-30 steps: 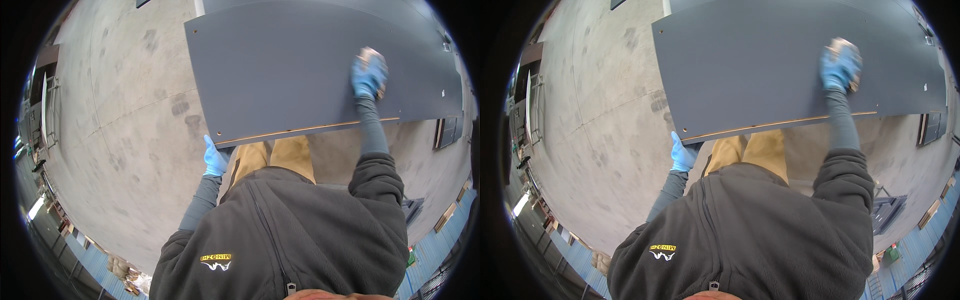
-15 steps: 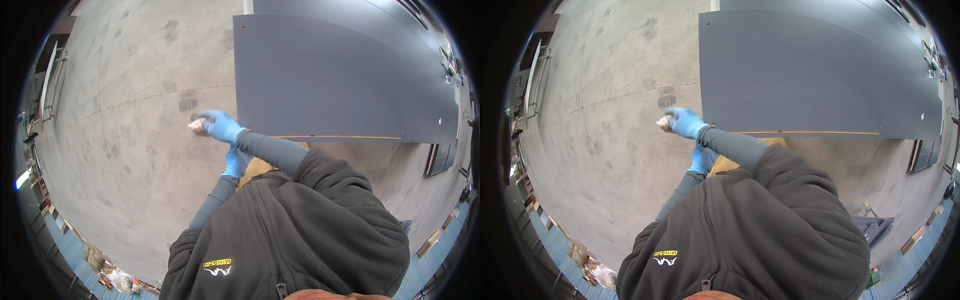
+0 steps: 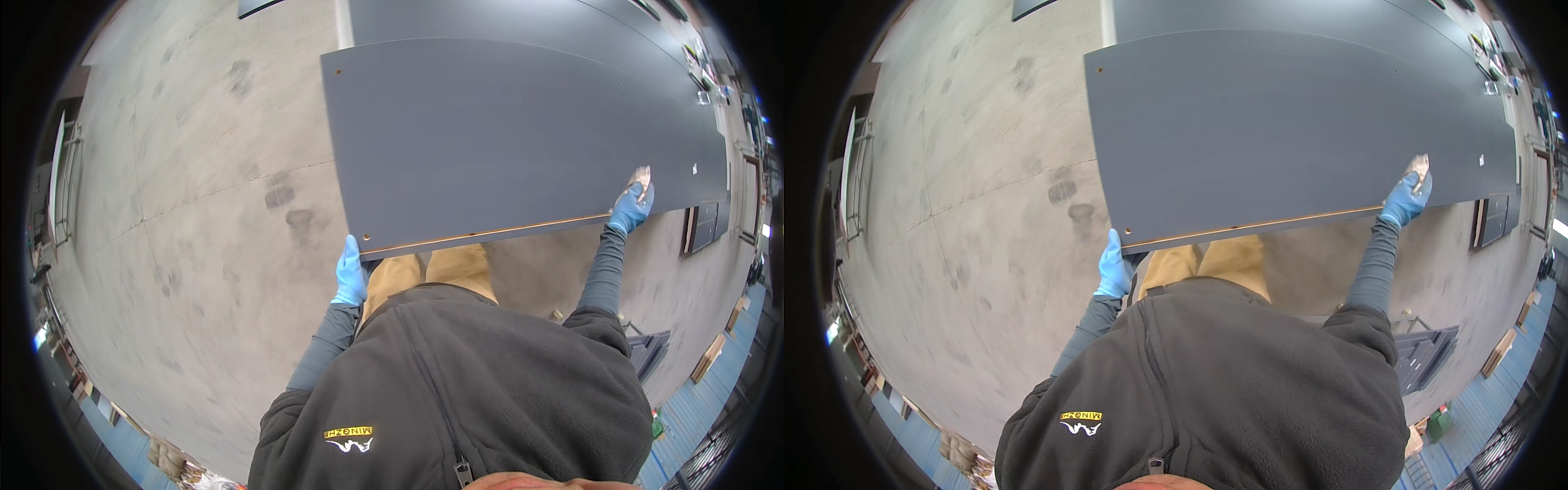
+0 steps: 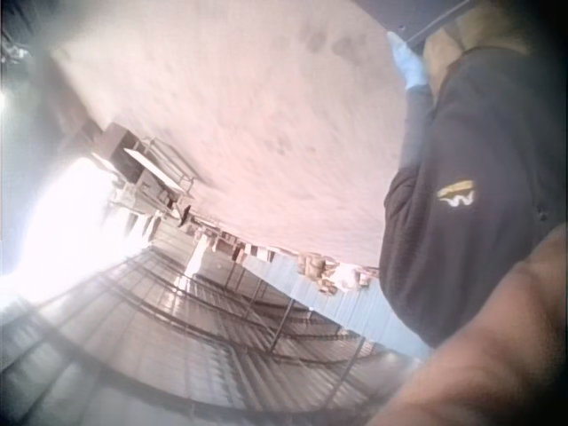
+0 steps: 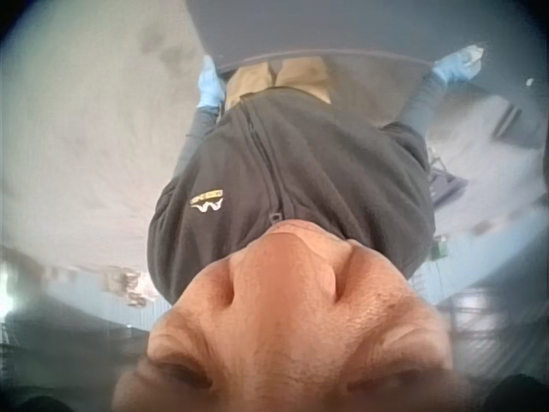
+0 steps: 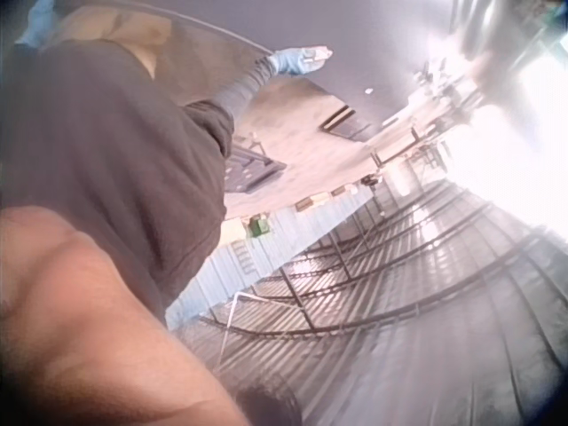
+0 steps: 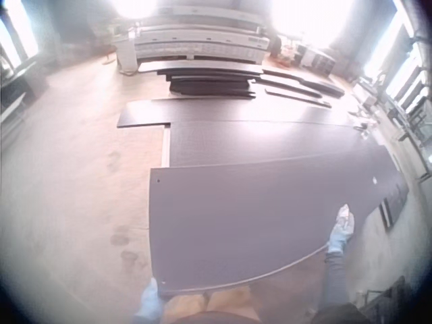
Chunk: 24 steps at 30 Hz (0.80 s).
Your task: The person wipes a large dark panel with a cloth, periodically pouring liquid from a plastic bottle onto the cloth and continuing to wipe the surface. The person also flips the panel over to wipe the other side.
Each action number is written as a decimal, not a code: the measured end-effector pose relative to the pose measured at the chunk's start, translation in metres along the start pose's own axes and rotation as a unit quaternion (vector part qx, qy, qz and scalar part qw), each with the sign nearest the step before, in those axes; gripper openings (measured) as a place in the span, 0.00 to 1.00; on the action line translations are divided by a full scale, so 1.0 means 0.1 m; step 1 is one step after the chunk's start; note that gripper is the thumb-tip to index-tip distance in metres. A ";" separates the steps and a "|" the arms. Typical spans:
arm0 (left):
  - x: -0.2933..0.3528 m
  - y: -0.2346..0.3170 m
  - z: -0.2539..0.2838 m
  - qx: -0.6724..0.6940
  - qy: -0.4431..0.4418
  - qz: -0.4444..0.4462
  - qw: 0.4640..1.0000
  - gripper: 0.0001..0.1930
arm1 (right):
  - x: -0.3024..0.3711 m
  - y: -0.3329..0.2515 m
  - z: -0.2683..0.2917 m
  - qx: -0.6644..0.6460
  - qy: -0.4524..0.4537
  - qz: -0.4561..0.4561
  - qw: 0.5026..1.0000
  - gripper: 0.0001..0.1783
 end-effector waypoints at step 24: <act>-0.09 -0.09 0.25 -0.046 0.019 -0.017 0.999 0.36 | 4.36 -2.69 -3.45 0.079 -0.507 0.527 0.678 0.37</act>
Point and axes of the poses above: each hand's wrist, its own x-axis away from the middle knuckle, its own z-axis out of the back of the hand, y = z × x, the point moved 7 cm from there along -x, towards the middle knuckle, and after that the axes turned 3 degrees about -y, right-handed, at the moved point
